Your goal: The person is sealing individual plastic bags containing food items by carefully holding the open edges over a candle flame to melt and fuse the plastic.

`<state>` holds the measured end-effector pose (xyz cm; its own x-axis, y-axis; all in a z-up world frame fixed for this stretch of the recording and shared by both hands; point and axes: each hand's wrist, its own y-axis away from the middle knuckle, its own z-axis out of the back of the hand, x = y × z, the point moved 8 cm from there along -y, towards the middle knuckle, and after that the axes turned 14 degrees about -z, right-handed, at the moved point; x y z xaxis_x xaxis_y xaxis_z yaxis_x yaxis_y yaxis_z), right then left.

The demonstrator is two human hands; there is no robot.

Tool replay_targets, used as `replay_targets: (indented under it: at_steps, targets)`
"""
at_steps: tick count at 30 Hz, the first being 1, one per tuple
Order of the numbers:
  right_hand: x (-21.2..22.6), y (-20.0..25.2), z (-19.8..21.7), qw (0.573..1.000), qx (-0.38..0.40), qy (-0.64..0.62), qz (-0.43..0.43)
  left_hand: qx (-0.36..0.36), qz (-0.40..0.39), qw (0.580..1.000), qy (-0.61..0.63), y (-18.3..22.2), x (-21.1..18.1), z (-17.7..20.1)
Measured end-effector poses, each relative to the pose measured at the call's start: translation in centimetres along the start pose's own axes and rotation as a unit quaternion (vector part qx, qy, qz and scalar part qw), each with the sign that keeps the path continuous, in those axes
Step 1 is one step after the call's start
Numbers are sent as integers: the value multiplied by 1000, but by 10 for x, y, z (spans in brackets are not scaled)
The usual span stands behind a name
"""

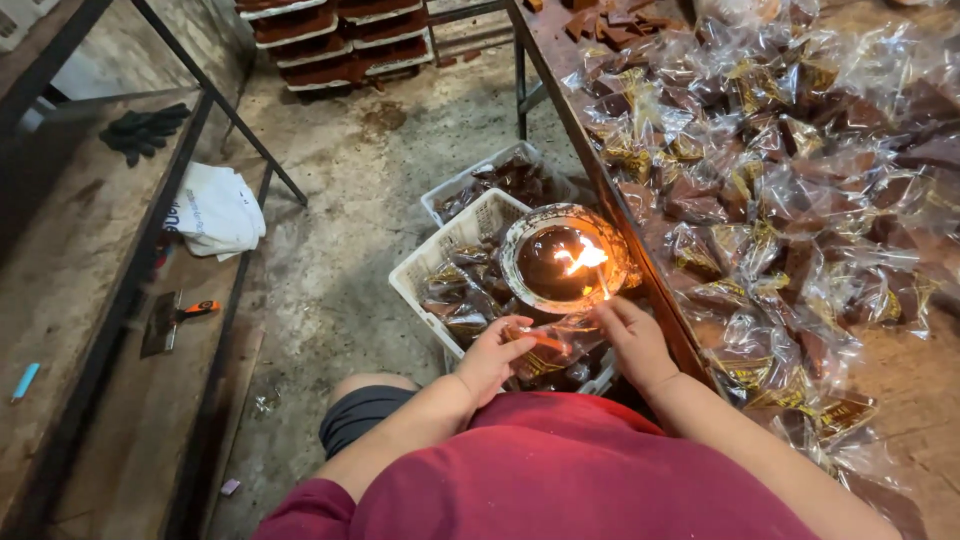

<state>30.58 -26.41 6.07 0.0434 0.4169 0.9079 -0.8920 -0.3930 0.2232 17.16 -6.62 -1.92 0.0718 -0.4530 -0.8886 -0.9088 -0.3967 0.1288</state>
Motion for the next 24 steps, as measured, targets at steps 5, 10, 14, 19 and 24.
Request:
replay_targets:
  at_steps: [5,10,14,19,24]
  targets:
    - [20,20,-28,992,56,115,2,-27,-20,997,-64,-6,1,13]
    - [37,18,-7,989,-20,61,131,-73,-25,996,-38,-5,-11,17]
    - [88,60,-29,952,69,117,275,-20,-35,996,-74,-2,-11,5]
    - [61,51,-37,965,108,176,163,-8,-9,996,-87,-6,5,11]
    - [70,39,-7,995,53,22,85,-4,-3,993,-115,10,-19,-8]
